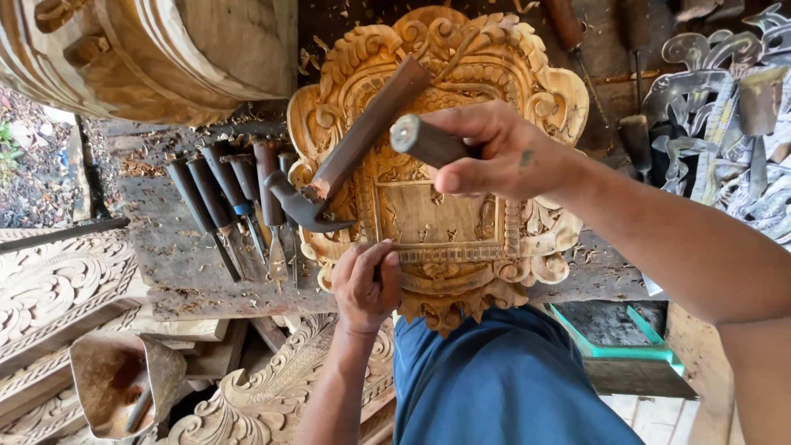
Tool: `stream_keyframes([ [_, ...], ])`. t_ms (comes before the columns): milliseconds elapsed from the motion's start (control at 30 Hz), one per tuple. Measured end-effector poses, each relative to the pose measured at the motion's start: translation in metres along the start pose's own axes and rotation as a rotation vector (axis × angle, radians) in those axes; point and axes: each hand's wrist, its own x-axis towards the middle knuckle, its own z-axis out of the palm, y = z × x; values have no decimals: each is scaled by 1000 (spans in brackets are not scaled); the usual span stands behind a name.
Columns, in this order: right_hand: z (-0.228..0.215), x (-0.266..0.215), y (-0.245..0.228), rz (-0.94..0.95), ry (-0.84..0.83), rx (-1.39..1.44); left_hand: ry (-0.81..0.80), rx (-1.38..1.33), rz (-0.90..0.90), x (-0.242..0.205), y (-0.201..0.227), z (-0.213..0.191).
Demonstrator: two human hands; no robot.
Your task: The person carves a decorative wooden panel using a chisel and hammer, then cleans the wood shavings off the surface with their hands.
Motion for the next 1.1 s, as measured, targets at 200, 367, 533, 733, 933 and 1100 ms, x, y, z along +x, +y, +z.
stream_keyframes([
  [200, 9, 3, 16, 72, 88, 158, -9, 4, -4, 5, 6, -1],
  [367, 11, -3, 21, 63, 120, 97, -12, 24, -8, 2, 5, -1],
  [533, 44, -5, 21, 194, -436, 3, 5, 12, 8, -2, -1, 3],
  [733, 9, 6, -4, -60, 4, -77, 4, -1, -2, 2, 4, -1],
  [933, 7, -1, 18, -26, 269, 2, -9, 12, 0, 2, 5, 0],
  [1100, -7, -27, 21, -186, 585, -22, -6, 5, 4, -1, 2, 1],
])
